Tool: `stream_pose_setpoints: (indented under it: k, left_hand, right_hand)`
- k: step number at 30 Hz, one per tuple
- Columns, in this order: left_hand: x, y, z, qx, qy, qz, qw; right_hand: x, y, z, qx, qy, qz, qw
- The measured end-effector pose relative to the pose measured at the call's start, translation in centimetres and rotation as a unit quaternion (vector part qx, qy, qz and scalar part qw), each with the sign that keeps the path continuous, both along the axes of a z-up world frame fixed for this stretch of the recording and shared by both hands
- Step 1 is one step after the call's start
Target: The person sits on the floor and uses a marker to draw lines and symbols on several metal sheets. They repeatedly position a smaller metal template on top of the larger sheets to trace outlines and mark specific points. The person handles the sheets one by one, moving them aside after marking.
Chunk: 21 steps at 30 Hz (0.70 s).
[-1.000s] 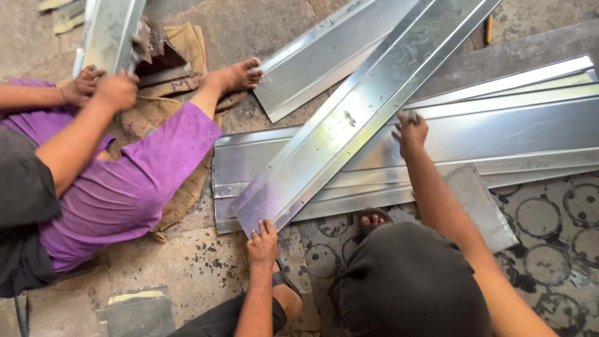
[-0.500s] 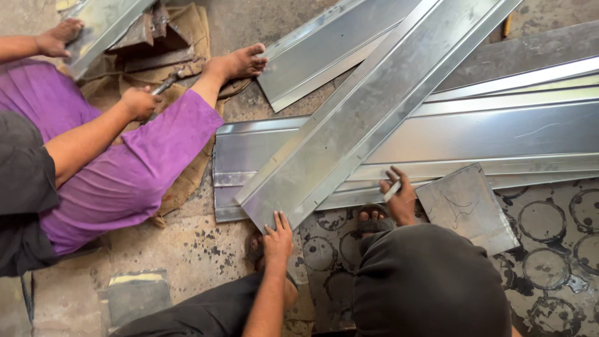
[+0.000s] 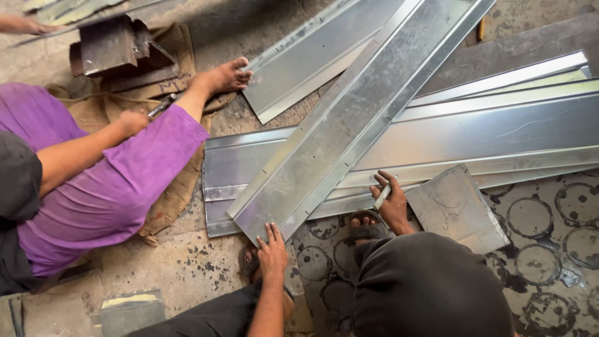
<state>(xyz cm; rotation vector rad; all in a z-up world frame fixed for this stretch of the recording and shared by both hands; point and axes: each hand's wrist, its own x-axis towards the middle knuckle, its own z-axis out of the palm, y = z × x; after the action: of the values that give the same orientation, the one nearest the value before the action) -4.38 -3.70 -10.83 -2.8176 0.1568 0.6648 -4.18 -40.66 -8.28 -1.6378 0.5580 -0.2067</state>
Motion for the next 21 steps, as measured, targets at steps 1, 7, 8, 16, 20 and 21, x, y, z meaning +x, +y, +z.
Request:
stream_pose_setpoints:
  k: [1, 7, 8, 16, 20, 21]
  left_hand:
    - [-0.3, 0.2, -0.2, -0.005, -0.027, -0.005, 1.0]
    - [1.2, 0.2, -0.3, -0.053, -0.044, 0.047, 0.996]
    - [2.0, 0.0, -0.2, -0.064, -0.039, 0.053, 0.996]
    - [8.0, -9.4, 3.1, -0.136, -0.029, -0.01, 0.99]
    - [10.9, -14.9, 2.6, -0.175, -0.036, -0.037, 0.983]
    - [11.7, -15.3, 1.9, -0.178, -0.059, -0.041, 0.981]
  right_hand:
    - [-0.4, 0.1, -0.3, 0.003, 0.005, -0.002, 1.0]
    - [-2.3, -0.1, -0.9, -0.021, 0.016, 0.007, 1.0]
    - [-2.4, -0.3, -0.9, -0.021, 0.018, 0.002, 1.0]
    - [-2.4, 0.3, -1.6, 0.02, 0.052, 0.009, 0.998]
    - [-2.7, 0.1, -2.5, -0.071, 0.007, 0.025, 0.997]
    - [-2.7, 0.0, -2.9, -0.076, 0.003, 0.025, 0.997]
